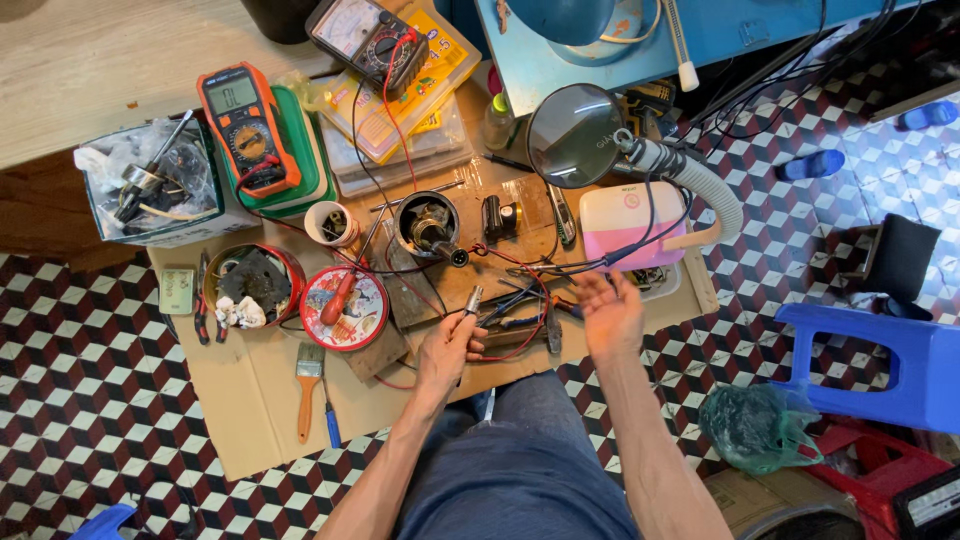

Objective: The person strips and twists wires, then uses a soldering iron to solder connections on a small electronic component. They use a magnifying glass to inspect the soldered joint and continue adjusting the wires.

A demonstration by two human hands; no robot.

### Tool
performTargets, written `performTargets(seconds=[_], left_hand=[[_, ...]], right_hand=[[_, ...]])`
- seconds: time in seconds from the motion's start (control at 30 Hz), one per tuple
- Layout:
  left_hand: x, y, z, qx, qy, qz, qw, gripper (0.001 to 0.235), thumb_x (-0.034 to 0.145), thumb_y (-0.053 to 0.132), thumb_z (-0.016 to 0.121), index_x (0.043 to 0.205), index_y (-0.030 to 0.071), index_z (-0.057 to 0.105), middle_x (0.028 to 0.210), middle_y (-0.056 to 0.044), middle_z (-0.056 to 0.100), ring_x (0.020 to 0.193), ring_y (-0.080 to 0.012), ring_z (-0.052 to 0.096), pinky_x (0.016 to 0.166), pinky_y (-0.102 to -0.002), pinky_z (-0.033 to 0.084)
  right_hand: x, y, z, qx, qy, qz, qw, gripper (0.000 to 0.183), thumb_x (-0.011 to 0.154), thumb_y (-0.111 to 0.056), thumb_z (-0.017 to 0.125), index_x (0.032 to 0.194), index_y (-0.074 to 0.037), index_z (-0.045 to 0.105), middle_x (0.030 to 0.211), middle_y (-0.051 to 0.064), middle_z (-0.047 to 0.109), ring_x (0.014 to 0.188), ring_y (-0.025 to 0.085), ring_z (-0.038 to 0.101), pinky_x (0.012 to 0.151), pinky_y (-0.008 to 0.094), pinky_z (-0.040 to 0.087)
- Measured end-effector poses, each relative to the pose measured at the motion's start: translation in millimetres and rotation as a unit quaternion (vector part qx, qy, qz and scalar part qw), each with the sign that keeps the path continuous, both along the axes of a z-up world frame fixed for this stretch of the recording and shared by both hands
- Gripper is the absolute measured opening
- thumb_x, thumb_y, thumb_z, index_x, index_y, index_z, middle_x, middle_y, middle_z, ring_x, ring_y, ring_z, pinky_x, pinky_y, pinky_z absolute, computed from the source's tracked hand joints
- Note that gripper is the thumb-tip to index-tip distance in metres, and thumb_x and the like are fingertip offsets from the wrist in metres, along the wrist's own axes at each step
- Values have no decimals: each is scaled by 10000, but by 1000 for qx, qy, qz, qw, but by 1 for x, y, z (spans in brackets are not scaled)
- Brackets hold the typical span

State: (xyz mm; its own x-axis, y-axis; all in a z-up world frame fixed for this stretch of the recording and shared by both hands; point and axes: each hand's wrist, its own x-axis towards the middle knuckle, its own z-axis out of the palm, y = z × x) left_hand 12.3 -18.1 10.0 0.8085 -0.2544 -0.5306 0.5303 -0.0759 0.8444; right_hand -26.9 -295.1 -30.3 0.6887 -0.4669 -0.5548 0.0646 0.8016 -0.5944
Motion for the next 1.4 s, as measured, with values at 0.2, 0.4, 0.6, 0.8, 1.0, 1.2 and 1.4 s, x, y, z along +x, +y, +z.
performTargets(seconds=[0.2,0.4,0.6,0.8,1.0,1.2,1.4], left_hand=[[9,-21,-44,44,-13,-42,998,358,1018,307,554,1149,12,706,867,-34,717,720,-98,642,646,-263,564],[19,-35,-66,-2,-35,-45,998,350,1024,300,589,1189,21,720,888,-34,725,716,-76,625,635,-232,531],[25,-40,-32,-205,163,-147,954,431,1018,395,591,1275,53,650,799,-26,658,540,-69,558,507,-217,483],[33,-41,13,-210,109,-235,943,524,1043,474,576,1239,-2,679,864,-57,717,599,-70,582,520,-197,459],[31,-30,41,-177,208,-87,958,513,1001,387,446,1230,-29,639,987,-8,757,857,-53,697,795,-201,521],[12,48,3,-336,103,18,936,537,1215,429,486,1222,-80,658,750,-48,609,643,-145,562,764,-365,549],[22,82,15,326,-204,-18,923,462,994,330,579,1348,38,636,1108,-117,703,1004,-229,675,890,-388,525]], right_hand=[[9,38,-66,-591,221,298,716,440,844,-209,701,1241,-21,678,992,141,707,864,245,669,785,361,536],[23,59,11,-414,151,349,827,227,881,-197,735,977,6,698,839,120,728,712,149,673,634,298,544],[4,89,102,-388,88,347,849,241,984,-249,630,989,-17,695,740,40,678,625,98,628,572,240,522],[11,69,93,-208,92,324,918,307,1042,-315,594,1044,-25,694,809,-11,683,643,64,563,593,210,457],[16,77,81,-269,69,239,931,318,1017,-285,608,1056,21,689,858,38,729,734,91,676,662,242,548],[-2,43,140,-209,47,215,953,311,1019,-318,565,1090,-20,618,764,29,667,608,100,650,556,253,539],[-14,44,191,-322,51,321,889,348,1054,-291,542,1205,-1,659,726,-5,593,533,47,487,463,203,390]])
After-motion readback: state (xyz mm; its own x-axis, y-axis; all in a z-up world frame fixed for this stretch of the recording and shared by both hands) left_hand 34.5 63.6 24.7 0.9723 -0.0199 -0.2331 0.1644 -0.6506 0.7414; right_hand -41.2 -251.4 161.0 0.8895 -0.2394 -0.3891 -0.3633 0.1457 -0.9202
